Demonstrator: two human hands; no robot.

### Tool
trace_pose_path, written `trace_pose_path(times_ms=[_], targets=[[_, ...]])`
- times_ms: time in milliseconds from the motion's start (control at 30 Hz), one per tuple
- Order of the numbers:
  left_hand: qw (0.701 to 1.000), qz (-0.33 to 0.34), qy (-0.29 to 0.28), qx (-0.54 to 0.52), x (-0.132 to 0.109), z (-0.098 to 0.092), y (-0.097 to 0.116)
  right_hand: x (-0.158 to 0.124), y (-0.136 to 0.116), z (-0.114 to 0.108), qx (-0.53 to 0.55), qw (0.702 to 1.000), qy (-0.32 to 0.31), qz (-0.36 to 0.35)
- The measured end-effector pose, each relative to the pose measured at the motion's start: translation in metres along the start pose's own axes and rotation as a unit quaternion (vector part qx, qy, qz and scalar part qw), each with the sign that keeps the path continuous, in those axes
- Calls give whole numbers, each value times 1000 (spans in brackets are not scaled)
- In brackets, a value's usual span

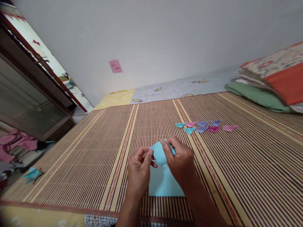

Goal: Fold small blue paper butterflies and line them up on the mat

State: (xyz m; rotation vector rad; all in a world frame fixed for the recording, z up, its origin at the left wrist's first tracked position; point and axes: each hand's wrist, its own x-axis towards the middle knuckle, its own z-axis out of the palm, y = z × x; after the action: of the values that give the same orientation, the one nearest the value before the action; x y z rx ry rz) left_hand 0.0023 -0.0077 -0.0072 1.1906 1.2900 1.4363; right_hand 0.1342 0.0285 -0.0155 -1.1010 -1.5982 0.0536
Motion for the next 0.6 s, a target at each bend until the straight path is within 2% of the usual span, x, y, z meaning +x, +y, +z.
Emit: trace_pose_path(times_ms=[67,133,233,333,467,600], targets=[[1000,-12,-6,-16,1,-2,0,1,-1,-1,40,998,-15,40],[999,-23,-19,-35,1,-4,0,3,-1,-3,102,987,-60,105],[998,-24,-35,-38,2,-7,-1,5,2,-7,205,942,-170,202],[999,-19,-41,-24,1,-8,-1,7,4,-9,251,908,-232,242],[999,1,-37,12,0,-7,-4,8,0,-8,239,911,-248,226],[997,21,-14,69,1,-8,-8,8,0,-5,198,940,-182,210]])
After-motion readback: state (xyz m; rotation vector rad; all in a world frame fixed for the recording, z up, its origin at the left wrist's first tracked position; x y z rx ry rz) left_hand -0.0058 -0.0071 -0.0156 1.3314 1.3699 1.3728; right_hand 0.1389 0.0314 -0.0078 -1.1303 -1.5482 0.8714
